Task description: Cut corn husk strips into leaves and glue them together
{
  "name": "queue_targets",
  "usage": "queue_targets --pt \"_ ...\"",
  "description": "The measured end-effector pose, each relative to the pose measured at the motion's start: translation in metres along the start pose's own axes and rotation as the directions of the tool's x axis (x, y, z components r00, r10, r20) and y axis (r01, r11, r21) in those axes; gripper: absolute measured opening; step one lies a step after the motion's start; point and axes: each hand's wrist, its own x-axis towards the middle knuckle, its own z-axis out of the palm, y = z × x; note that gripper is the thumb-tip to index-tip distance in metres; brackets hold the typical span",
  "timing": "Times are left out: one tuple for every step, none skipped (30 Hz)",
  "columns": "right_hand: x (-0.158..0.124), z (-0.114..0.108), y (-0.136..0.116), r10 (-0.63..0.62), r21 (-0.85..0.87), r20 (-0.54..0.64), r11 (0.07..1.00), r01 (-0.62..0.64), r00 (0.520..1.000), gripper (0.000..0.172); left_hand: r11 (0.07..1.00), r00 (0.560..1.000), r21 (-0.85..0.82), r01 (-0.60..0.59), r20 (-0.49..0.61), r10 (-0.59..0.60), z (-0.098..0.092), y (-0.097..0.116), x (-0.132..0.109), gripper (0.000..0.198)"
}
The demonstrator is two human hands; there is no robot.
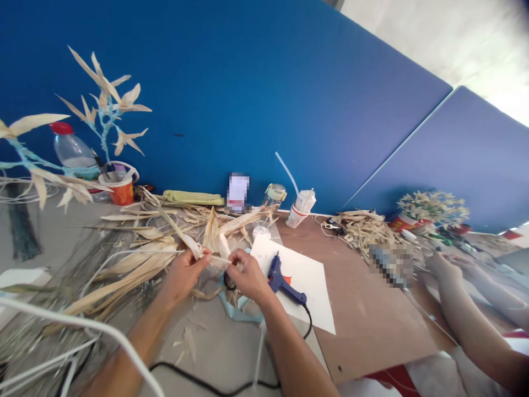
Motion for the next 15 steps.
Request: queue_targets --pt "0.002 -0.001 0.002 0.040 0.119 -0.018 0.992 -0.038 0.999 0.005 0.999 1.000 0.031 -0.008 0.009 0.008 0.000 -0.001 0.000 0.032" --pt "0.004 -0.002 0.004 0.074 0.230 -0.039 0.971 -0.063 0.996 0.009 0.998 1.000 0.059 -0.009 0.018 0.008 -0.001 -0.001 0.000 0.032" --pt "0.006 -0.003 0.007 0.101 0.326 -0.062 0.942 -0.076 0.993 0.012 0.996 1.000 0.086 -0.004 0.031 0.002 0.000 -0.002 0.000 0.032" --pt "0.008 -0.003 0.009 0.120 0.401 -0.085 0.913 -0.076 0.989 0.014 0.994 0.999 0.111 0.002 0.049 -0.007 0.000 -0.003 0.000 0.032" --pt "0.009 -0.003 0.011 0.134 0.453 -0.109 0.889 -0.071 0.985 0.015 0.991 0.997 0.132 0.009 0.073 -0.018 0.001 -0.005 -0.001 0.032" --pt "0.010 -0.002 0.013 0.147 0.482 -0.133 0.874 -0.066 0.980 0.016 0.989 0.994 0.145 0.014 0.106 -0.030 0.002 -0.007 -0.001 0.032" --pt "0.011 -0.001 0.014 0.159 0.491 -0.155 0.869 -0.064 0.975 0.016 0.989 0.987 0.149 0.021 0.152 -0.043 0.003 -0.010 0.000 0.032" --pt "0.012 0.000 0.015 0.168 0.486 -0.173 0.872 -0.064 0.970 0.016 0.990 0.977 0.141 0.029 0.207 -0.059 0.003 -0.012 0.000 0.032" --pt "0.013 0.001 0.017 0.173 0.468 -0.191 0.881 -0.065 0.966 0.016 0.991 0.962 0.126 0.040 0.262 -0.072 0.004 -0.014 0.000 0.032" --pt "0.013 0.002 0.018 0.170 0.444 -0.210 0.894 -0.061 0.963 0.015 0.993 0.947 0.106 0.051 0.311 -0.082 0.005 -0.016 0.000 0.033" --pt "0.013 0.004 0.018 0.160 0.418 -0.228 0.907 -0.052 0.960 0.014 0.994 0.935 0.088 0.062 0.344 -0.089 0.006 -0.016 0.000 0.035" --pt "0.013 0.005 0.019 0.147 0.394 -0.241 0.918 -0.042 0.959 0.013 0.995 0.929 0.074 0.069 0.359 -0.092 0.007 -0.016 -0.001 0.036" --pt "0.013 0.005 0.019 0.134 0.374 -0.252 0.927 -0.032 0.958 0.013 0.995 0.932 0.063 0.074 0.351 -0.092 0.007 -0.016 -0.001 0.036" --pt "0.013 0.005 0.019 0.126 0.358 -0.264 0.933 -0.024 0.956 0.013 0.995 0.942 0.055 0.080 0.322 -0.094 0.007 -0.014 -0.002 0.037" --pt "0.013 0.004 0.019 0.123 0.342 -0.285 0.939 -0.018 0.951 0.014 0.995 0.956 0.046 0.091 0.276 -0.101 0.006 -0.012 -0.003 0.037"
